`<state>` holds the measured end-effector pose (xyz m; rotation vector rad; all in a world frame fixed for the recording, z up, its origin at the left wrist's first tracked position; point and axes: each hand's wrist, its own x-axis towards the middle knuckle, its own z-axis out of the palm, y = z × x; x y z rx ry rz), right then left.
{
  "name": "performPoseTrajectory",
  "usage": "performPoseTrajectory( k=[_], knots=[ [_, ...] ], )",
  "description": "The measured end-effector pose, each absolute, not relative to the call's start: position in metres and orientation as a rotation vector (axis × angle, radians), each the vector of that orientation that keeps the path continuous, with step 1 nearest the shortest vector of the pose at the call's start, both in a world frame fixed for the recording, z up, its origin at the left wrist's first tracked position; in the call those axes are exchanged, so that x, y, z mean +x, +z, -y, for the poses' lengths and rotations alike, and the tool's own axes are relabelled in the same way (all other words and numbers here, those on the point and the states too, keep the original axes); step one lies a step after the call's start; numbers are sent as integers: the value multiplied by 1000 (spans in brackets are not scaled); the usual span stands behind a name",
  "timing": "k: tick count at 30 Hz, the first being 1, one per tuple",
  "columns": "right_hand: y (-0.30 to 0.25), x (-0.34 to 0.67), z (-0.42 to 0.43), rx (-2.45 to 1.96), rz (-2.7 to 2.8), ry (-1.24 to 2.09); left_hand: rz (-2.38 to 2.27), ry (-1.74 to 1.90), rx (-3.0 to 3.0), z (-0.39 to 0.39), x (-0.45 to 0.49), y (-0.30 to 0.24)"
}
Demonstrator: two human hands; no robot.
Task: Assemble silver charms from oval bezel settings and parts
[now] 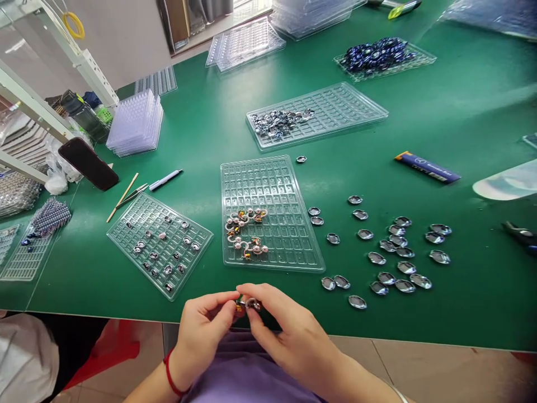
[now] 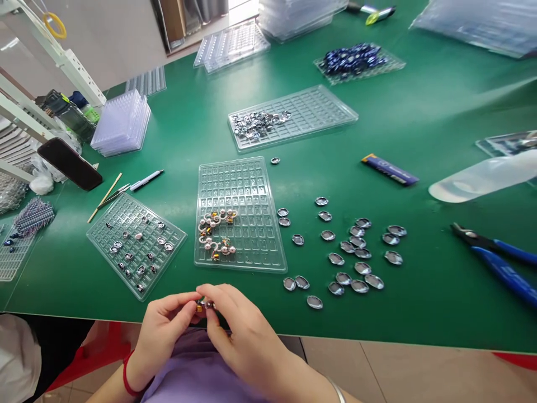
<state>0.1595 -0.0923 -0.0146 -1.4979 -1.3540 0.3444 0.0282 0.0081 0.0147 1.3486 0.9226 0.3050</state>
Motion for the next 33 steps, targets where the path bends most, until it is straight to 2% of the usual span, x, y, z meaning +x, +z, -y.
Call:
performPoseTrajectory(
  k=[8,14,20,25,28,31,33],
  knots=[
    [-8,176,88,-1519,1486,269,-953,342,1118,-9,30,18],
    [-4,185,87,-1646,1717,-48,-952,332,1006,-6,30,17],
    [1,275,79,-1933,1555,-458,-932,306,939,-7,29,18],
    [-8,341,66,-2070,1437,-493,-932,293,905,-4,30,20],
    [1,314,71,-1975,1460,-362,-923,278,909,-3,31,21],
    [17,251,86,-1597,1453,123,-910,272,928,-1,32,22],
    [24,214,95,-1481,1445,289,-904,272,954,0,32,23]
  ],
)
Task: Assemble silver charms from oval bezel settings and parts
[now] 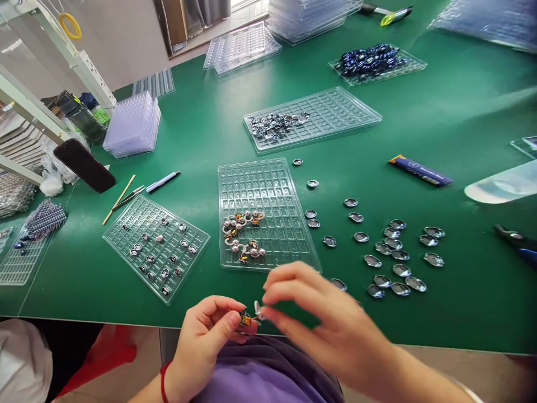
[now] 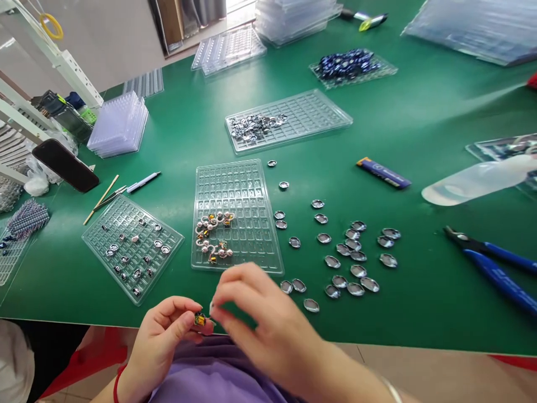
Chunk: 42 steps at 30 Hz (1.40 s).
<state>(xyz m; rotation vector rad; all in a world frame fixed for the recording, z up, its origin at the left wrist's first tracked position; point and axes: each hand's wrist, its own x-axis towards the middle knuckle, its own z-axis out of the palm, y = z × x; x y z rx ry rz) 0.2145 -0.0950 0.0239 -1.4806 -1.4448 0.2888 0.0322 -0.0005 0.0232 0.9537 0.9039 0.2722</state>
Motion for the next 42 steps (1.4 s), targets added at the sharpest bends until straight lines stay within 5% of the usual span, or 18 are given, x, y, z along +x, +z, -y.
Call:
performPoseTrajectory(
  k=[12,42],
  knots=[
    [20,193,103,-1381,1478,469,-836,223,1296,5,27,32],
    [21,218,108,-1187,1756,565,-803,141,924,4,37,34]
  ],
)
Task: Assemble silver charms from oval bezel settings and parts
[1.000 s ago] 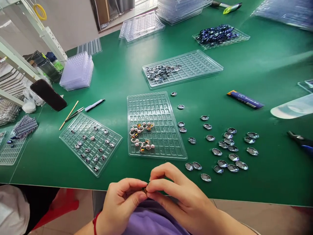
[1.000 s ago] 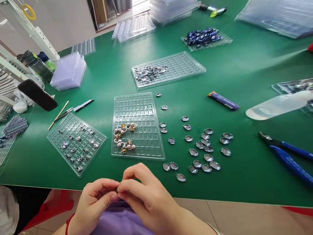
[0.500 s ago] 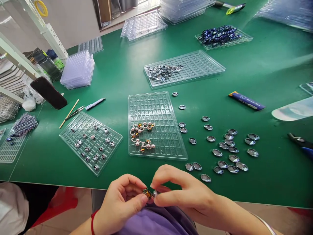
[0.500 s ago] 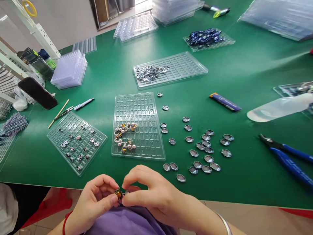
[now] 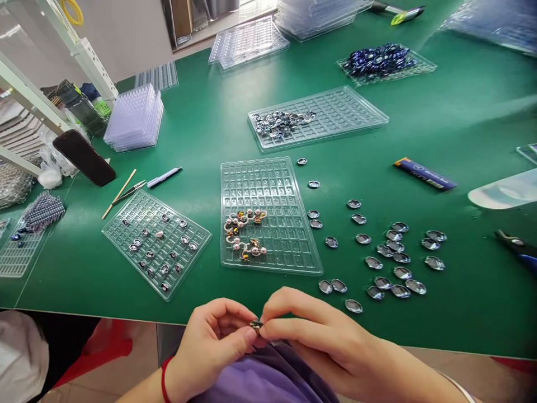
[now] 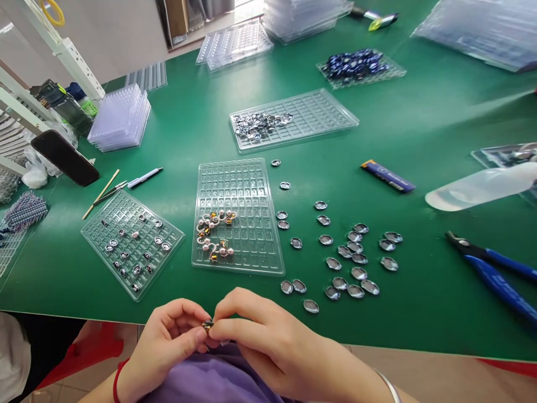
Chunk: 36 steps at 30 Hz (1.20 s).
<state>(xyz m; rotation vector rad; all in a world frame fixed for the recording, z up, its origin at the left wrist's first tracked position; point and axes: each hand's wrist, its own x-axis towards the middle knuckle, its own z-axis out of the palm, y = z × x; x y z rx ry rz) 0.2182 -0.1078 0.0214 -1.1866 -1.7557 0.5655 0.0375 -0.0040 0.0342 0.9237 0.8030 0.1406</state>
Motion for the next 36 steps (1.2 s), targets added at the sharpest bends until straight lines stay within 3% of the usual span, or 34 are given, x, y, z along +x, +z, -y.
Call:
performPoseTrajectory(
  k=[9,16,36],
  knots=[
    [18,217,107,-1198,1815,496,-822,174,1005,5,38,34],
    [6,220,108,-1168,1879,194,-848,128,904,1,36,32],
    [13,214,100,-990,1792,365,-811,140,913,2,36,30]
  ],
)
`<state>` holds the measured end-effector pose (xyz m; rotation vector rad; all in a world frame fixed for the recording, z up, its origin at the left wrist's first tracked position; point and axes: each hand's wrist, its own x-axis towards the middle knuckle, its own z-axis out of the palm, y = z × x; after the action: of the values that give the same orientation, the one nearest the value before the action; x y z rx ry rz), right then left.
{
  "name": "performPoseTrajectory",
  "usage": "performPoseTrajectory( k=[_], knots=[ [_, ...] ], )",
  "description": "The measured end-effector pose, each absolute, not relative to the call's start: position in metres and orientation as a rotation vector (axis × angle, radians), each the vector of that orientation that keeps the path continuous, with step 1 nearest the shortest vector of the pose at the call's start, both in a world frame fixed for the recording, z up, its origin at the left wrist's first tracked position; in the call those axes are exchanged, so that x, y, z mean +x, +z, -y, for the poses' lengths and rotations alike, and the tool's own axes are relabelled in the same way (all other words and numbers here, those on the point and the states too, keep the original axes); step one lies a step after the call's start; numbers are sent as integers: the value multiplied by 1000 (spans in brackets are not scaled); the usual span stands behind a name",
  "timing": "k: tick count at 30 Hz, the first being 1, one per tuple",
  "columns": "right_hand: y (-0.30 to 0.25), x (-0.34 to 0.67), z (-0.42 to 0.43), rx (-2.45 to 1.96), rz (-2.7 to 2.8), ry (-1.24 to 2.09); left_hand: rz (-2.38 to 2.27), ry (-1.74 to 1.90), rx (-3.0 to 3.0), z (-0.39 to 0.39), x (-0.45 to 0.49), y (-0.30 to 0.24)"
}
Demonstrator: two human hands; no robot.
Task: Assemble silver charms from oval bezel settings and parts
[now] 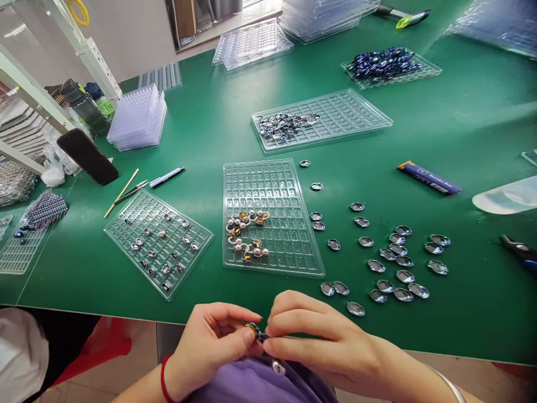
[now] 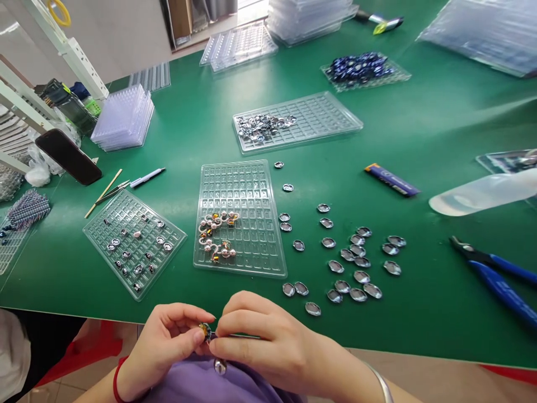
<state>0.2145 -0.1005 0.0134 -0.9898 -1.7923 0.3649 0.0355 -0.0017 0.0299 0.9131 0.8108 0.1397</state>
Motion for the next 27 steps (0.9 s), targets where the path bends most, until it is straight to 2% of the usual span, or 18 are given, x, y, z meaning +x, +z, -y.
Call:
performPoseTrajectory(
  k=[10,27],
  knots=[
    [17,200,111,-1215,1735,214,-791,233,1620,11,34,40],
    [15,189,115,-1277,1764,107,-603,474,1931,11,35,41]
  ],
)
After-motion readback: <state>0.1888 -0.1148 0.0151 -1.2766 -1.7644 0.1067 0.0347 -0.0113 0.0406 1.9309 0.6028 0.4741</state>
